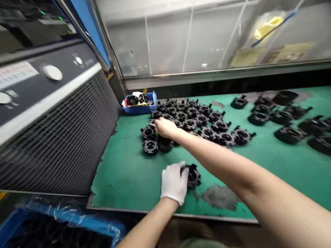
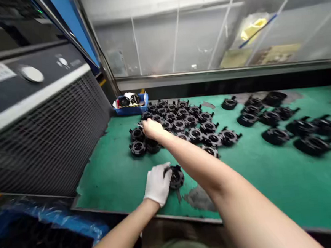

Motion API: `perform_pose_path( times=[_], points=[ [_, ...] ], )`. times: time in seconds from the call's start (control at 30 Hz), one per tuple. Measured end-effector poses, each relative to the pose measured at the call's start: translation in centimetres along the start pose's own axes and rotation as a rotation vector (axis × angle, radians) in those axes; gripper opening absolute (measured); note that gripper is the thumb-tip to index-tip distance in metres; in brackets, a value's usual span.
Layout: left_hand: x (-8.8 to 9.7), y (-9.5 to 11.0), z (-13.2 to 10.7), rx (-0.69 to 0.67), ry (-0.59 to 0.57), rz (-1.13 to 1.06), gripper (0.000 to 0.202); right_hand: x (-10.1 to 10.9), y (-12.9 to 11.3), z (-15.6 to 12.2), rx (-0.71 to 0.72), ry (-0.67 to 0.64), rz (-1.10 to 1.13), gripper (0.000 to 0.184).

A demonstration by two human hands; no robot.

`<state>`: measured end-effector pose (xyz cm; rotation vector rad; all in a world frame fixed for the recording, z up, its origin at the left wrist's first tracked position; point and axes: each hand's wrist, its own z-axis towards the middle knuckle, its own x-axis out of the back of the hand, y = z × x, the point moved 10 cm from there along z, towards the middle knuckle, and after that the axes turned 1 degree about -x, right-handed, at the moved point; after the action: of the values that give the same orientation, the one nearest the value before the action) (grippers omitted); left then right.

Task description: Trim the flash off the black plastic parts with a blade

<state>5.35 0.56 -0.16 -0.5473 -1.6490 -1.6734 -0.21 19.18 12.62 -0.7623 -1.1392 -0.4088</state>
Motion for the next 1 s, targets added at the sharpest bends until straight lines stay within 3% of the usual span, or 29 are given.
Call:
perform_pose_path(
  times=[0.1,0.23,0.3,0.37,0.47,0.57,0.67,0.83,1.0],
  points=[
    [0.2,-0.3,-0.4,-0.013,-0.048,-0.039,0.048,3.0,3.5,-5.6,-0.120,-0.021,0.051,0.034],
    [-0.4,-0.1,-0.7,-0.039,-0.146,-0.037,0.107,6.9,7.7,-18.2,-0.235,0.019,0.163,0.045],
    [-1.2,0.8,-0.3,-0.077,-0.212,-0.032,0.120,7.2,9.0,-24.8,-0.284,0.038,0.223,0.048],
    [-2.4,2.5,0.3,-0.170,-0.317,-0.048,0.120,6.6,9.9,-30.3,-0.320,0.059,0.268,0.039],
    [-4.6,5.2,1.5,-0.345,-0.506,-0.094,0.115,5.3,10.9,-35.8,-0.377,0.107,0.306,0.030],
    [-5.9,6.5,2.6,-0.444,-0.619,-0.138,0.128,4.7,11.2,-38.5,-0.389,0.156,0.320,0.026],
    [-6.3,7.2,3.3,-0.491,-0.647,-0.202,0.140,4.5,10.8,-39.4,-0.317,0.149,0.262,0.019],
    [-5.7,8.2,2.9,-0.617,-0.600,-0.279,0.116,4.4,9.6,-38.9,-0.177,0.117,0.189,0.018],
    [-5.3,8.3,2.5,-0.685,-0.559,-0.304,0.114,4.4,8.9,-37.9,-0.161,0.108,0.164,0.023]
  ],
)
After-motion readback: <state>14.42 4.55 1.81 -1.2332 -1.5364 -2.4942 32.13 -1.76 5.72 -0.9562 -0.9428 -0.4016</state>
